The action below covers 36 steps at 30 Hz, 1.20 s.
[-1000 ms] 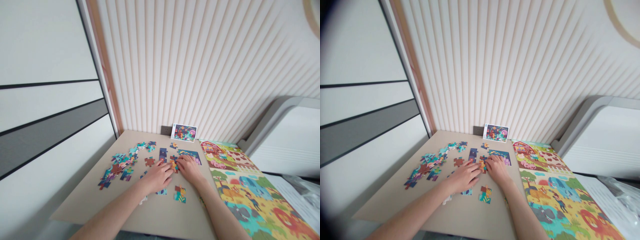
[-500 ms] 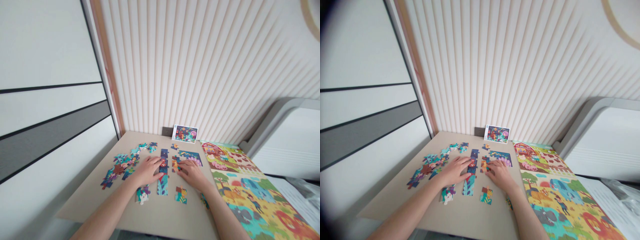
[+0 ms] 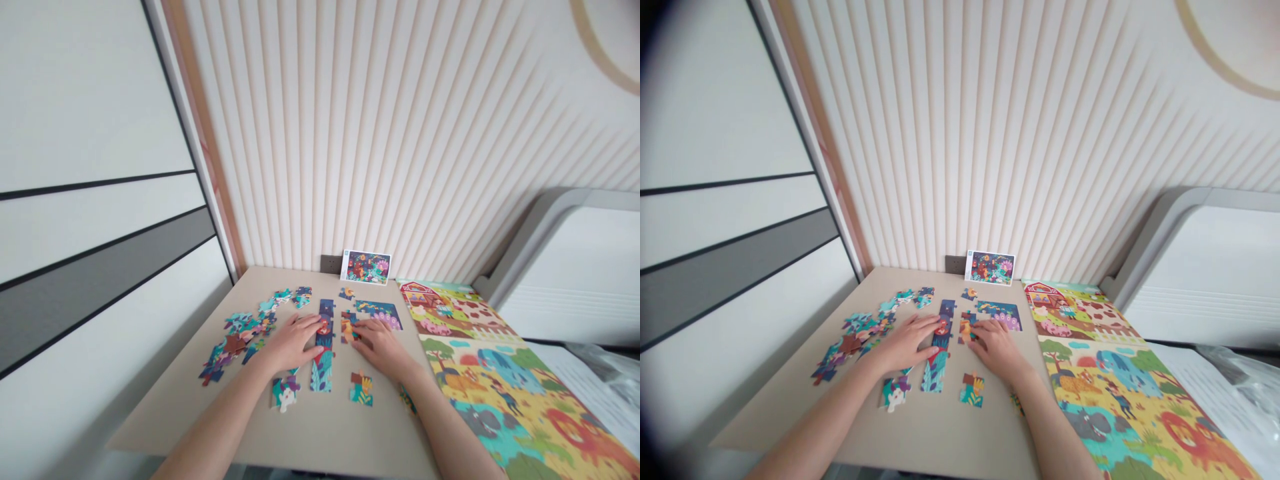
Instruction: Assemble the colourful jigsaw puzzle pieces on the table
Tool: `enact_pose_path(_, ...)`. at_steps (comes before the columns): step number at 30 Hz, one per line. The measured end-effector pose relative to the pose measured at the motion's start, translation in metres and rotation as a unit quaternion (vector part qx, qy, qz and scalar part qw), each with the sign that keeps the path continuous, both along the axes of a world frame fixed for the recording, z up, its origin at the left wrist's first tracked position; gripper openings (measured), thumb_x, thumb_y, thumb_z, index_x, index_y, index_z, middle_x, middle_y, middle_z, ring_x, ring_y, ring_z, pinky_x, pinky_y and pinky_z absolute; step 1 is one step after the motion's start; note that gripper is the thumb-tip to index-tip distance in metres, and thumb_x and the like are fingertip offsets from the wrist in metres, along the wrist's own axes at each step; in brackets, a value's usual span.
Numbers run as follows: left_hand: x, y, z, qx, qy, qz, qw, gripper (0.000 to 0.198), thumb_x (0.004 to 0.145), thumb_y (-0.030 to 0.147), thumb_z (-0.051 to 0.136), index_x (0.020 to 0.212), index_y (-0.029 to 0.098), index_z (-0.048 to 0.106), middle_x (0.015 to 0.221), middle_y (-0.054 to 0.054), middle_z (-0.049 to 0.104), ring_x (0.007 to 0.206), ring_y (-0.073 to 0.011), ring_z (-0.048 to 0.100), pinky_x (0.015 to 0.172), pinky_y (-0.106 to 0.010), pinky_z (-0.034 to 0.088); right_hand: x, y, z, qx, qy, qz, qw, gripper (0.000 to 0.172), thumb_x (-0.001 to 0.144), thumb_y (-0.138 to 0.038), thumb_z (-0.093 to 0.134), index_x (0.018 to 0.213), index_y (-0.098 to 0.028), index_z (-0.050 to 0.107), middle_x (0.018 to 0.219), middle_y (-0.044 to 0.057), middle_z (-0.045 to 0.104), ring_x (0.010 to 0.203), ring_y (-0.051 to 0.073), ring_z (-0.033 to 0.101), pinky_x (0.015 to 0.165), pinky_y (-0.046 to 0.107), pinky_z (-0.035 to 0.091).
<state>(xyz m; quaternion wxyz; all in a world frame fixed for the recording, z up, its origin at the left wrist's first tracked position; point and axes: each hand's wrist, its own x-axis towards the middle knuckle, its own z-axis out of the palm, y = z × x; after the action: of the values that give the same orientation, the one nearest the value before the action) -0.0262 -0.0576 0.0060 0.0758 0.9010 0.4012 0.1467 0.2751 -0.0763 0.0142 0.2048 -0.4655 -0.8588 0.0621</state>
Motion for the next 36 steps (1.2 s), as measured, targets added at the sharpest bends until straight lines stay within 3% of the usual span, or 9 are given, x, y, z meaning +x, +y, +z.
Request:
enact_pose_path(13, -0.004, 0.001, -0.001, 0.008, -0.011, -0.003, 1.000, 0.060, 0.095, 0.052, 0.058, 0.149, 0.029, 0.047, 0.154, -0.006, 0.050, 0.143, -0.0229, 0.044, 0.123, -0.042, 0.025, -0.002, 0.002, -0.003, 0.011, -0.002, -0.009, 1.000, 0.030, 0.100, -0.034, 0.054, 0.124, -0.028, 0.071, 0.130, 0.007, 0.068, 0.121, 0.024, 0.059, 0.108, 0.042, 0.043)
enact_pose_path(22, -0.002, -0.002, -0.001, 0.020, -0.004, -0.008, 1.000, 0.059, 0.098, 0.052, 0.054, 0.149, 0.026, 0.045, 0.154, -0.009, 0.048, 0.143, -0.0229, 0.044, 0.123, -0.042, 0.025, -0.001, 0.002, -0.002, 0.005, 0.008, 0.004, 1.000, 0.030, 0.101, -0.036, 0.053, 0.123, -0.028, 0.070, 0.129, 0.007, 0.067, 0.122, 0.025, 0.059, 0.108, 0.044, 0.043)
enact_pose_path(25, -0.005, -0.001, -0.001, 0.039, 0.000, 0.005, 0.999, 0.051, 0.099, 0.049, 0.053, 0.143, 0.023, 0.051, 0.151, -0.010, 0.051, 0.143, -0.0246, 0.044, 0.122, -0.044, 0.026, 0.001, 0.002, 0.001, 0.030, 0.017, 0.005, 0.999, 0.029, 0.101, -0.033, 0.052, 0.121, -0.027, 0.071, 0.131, 0.008, 0.066, 0.124, 0.025, 0.057, 0.110, 0.044, 0.042)
enact_pose_path(28, -0.015, 0.005, 0.005, 0.071, -0.004, 0.052, 0.996, 0.036, 0.100, 0.040, 0.052, 0.129, 0.022, 0.061, 0.144, -0.010, 0.057, 0.138, -0.0263, 0.047, 0.121, -0.047, 0.028, 0.002, 0.002, 0.004, 0.060, 0.038, -0.010, 0.997, 0.029, 0.102, -0.027, 0.048, 0.116, -0.026, 0.072, 0.132, 0.008, 0.065, 0.124, 0.025, 0.057, 0.109, 0.044, 0.042)
enact_pose_path(31, -0.034, 0.013, 0.013, 0.086, 0.012, 0.150, 0.985, 0.025, 0.099, 0.030, 0.050, 0.115, 0.020, 0.066, 0.134, -0.010, 0.062, 0.130, -0.0259, 0.053, 0.115, -0.043, 0.034, 0.002, 0.003, 0.003, 0.081, 0.052, -0.012, 0.995, 0.027, 0.102, -0.026, 0.048, 0.111, -0.026, 0.073, 0.129, 0.009, 0.066, 0.122, 0.026, 0.058, 0.106, 0.045, 0.044)
enact_pose_path(34, -0.054, 0.015, 0.018, 0.069, 0.041, 0.262, 0.962, 0.024, 0.099, 0.022, 0.045, 0.104, 0.018, 0.068, 0.116, -0.012, 0.068, 0.113, -0.0257, 0.061, 0.102, -0.040, 0.043, 0.002, 0.005, -0.001, 0.091, 0.053, 0.003, 0.994, 0.026, 0.101, -0.026, 0.049, 0.110, -0.026, 0.072, 0.127, 0.009, 0.067, 0.120, 0.026, 0.059, 0.104, 0.045, 0.045)
enact_pose_path(36, -0.063, 0.013, 0.018, 0.057, 0.049, 0.299, 0.951, 0.024, 0.098, 0.021, 0.045, 0.098, 0.018, 0.068, 0.105, -0.012, 0.070, 0.104, -0.0260, 0.063, 0.094, -0.039, 0.045, 0.002, 0.006, -0.003, 0.093, 0.049, 0.013, 0.994, 0.025, 0.101, -0.026, 0.049, 0.110, -0.027, 0.072, 0.126, 0.009, 0.067, 0.119, 0.026, 0.060, 0.103, 0.046, 0.046)
